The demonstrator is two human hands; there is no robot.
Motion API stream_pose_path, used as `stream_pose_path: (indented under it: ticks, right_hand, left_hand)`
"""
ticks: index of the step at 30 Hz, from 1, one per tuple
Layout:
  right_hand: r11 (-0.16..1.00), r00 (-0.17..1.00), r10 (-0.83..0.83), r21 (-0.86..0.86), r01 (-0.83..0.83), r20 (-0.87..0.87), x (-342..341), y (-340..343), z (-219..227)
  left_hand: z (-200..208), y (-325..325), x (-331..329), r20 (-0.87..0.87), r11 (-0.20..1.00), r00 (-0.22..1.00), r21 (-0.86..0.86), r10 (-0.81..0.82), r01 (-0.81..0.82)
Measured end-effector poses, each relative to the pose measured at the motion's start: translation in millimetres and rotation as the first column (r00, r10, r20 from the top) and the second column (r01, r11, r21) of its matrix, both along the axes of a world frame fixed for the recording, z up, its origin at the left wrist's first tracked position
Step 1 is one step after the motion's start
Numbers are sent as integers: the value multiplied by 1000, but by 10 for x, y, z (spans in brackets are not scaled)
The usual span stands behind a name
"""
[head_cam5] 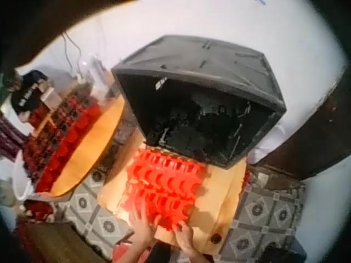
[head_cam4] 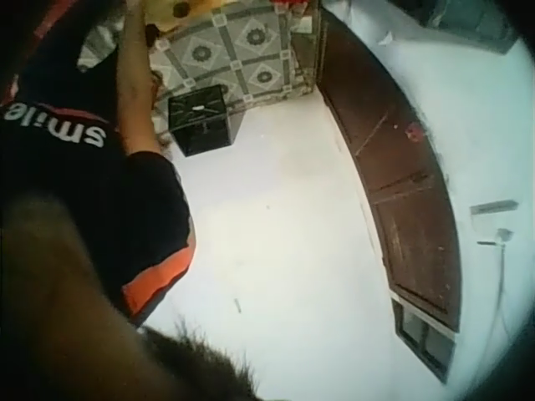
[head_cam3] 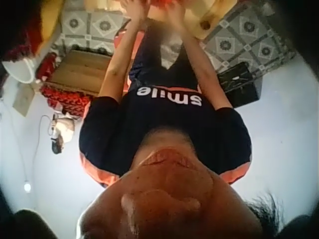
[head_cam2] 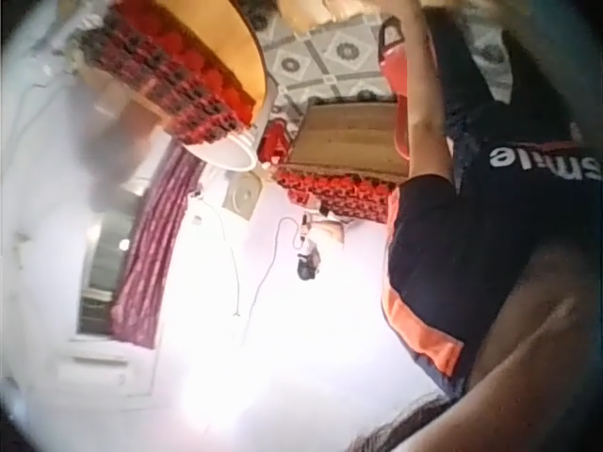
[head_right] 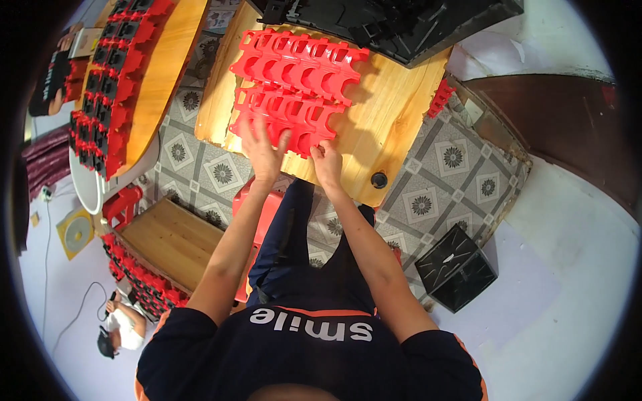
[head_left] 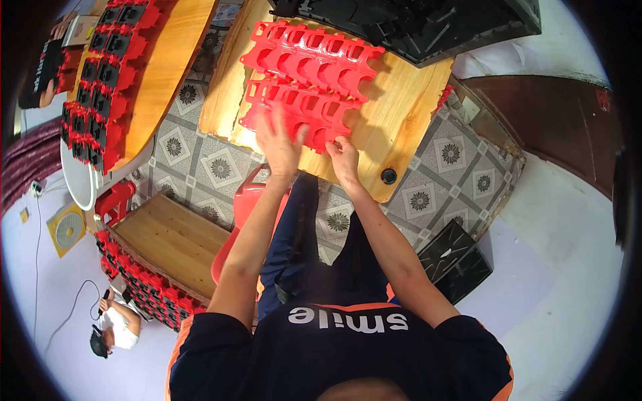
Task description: The person assembles black plastic chassis components into red toy car frames by hand, creating assembled toy units.
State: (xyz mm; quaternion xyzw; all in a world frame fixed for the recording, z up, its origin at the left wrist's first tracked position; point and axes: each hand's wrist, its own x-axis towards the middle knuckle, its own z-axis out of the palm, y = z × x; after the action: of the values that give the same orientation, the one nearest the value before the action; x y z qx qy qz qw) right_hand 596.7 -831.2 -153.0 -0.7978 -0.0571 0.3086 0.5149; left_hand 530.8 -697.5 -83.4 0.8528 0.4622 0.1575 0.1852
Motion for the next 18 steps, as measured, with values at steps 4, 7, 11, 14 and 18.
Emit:
stream_pose_path:
  ticks: [4,7,11,14,18]
  right_hand:
    - [982,996,92,166,-91,0,-8,-21,-66]
    - [980,992,12,200,14,-129,226,-523,-72]
    - [987,992,-78,129,90,-99,326,-676,1034]
    - [949,696,315,-211,-233,645,292,-602,1288]
    - [745,422,592,-267,-612,686,410,3,1822]
  left_hand:
    - [-145,196,13,-315,770,764,134,-564,624]
    - [-77,305,65,-443,771,709,59,-549,634]
    - [-97,225,27,-370,822,774,44,-515,568]
    - [625,-134,224,540,532,820,-645,-190,548]
    - [854,-216,159,526,250,690,-848,497,467]
